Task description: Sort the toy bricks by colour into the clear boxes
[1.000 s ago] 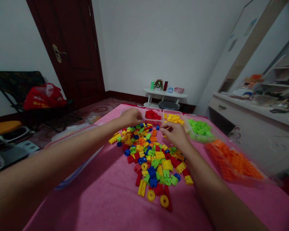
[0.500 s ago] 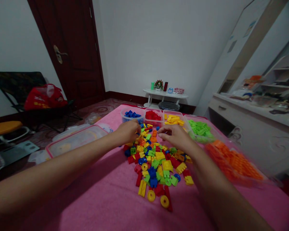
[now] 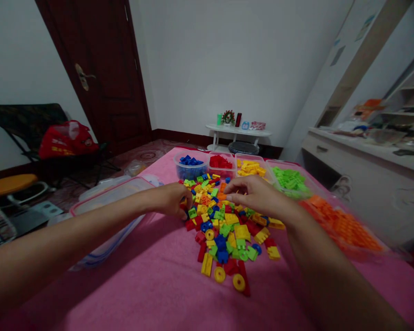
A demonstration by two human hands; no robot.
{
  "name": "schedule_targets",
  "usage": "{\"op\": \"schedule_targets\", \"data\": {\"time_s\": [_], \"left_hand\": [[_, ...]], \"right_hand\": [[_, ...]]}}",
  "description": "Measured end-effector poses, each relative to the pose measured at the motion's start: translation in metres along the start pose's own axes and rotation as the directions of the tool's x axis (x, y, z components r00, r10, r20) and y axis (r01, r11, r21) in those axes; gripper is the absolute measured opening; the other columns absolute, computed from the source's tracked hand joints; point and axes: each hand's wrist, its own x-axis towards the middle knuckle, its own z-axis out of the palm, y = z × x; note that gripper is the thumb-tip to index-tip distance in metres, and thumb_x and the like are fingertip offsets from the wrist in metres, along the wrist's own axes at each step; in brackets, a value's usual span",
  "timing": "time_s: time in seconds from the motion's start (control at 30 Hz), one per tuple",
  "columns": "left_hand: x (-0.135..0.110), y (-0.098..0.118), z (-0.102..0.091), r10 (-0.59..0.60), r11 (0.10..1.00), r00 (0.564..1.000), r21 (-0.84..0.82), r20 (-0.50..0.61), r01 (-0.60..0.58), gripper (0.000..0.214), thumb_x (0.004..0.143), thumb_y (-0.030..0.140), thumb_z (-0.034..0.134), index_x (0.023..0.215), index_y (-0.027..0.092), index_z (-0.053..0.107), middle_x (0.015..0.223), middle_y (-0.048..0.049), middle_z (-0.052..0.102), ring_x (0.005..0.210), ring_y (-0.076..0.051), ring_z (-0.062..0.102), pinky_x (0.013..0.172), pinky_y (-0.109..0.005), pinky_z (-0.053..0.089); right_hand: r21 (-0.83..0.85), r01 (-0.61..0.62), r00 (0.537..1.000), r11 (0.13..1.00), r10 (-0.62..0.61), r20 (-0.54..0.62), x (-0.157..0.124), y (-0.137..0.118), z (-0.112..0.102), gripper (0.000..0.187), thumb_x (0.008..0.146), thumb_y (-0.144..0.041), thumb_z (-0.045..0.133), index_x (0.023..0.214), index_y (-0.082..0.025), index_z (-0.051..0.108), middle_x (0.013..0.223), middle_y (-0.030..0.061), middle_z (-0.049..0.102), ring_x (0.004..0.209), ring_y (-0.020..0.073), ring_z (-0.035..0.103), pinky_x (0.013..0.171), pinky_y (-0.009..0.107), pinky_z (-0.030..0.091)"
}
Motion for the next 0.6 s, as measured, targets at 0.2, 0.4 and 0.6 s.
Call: {"op": "schedule_targets", "data": {"time_s": [0.2,0.4,0.6], "left_hand": [[-0.01,0.009,0.019,0.004,0.934,0.994,0.356,-0.113,0.037,0.011,0.064,0.019,0.059,0.07,0.021,0.068,0.073,-0.0051,0.067,0.065,-0.017,0.056,0.056,-0.024,0.032],[0.001,0.006,0.003,-0.007,0.975,0.999,0.222,-0.044,0.016,0.021,0.065,0.011,0.051,0.062,0.021,0.07,0.06,-0.0021,0.064,0.053,-0.013,0.051,0.055,-0.024,0.034],[0.049,-0.017,-0.067,-0.137,0.986,0.892,0.031,-0.43,0.166,0.018,0.062,0.013,0.056,0.068,0.015,0.073,0.061,-0.0047,0.064,0.061,-0.017,0.056,0.062,-0.026,0.04]], "right_hand": [[0.025,-0.01,1.0,1.0,0.01,-0.013,-0.002,-0.004,-0.001,0.012,0.072,-0.021,0.06,0.078,-0.019,0.07,0.072,0.0003,0.068,0.062,0.0127,0.06,0.054,0.021,0.042],[0.045,0.022,0.999,0.999,-0.02,-0.04,-0.002,-0.006,-0.003,0.011,0.072,-0.02,0.059,0.076,-0.019,0.069,0.072,0.0006,0.067,0.062,0.0125,0.059,0.054,0.021,0.043],[-0.019,0.014,0.997,1.0,-0.015,-0.074,-0.067,-0.029,-0.013,0.012,0.074,-0.021,0.06,0.076,-0.026,0.071,0.074,0.0009,0.068,0.064,0.0135,0.061,0.054,0.023,0.045]]}}
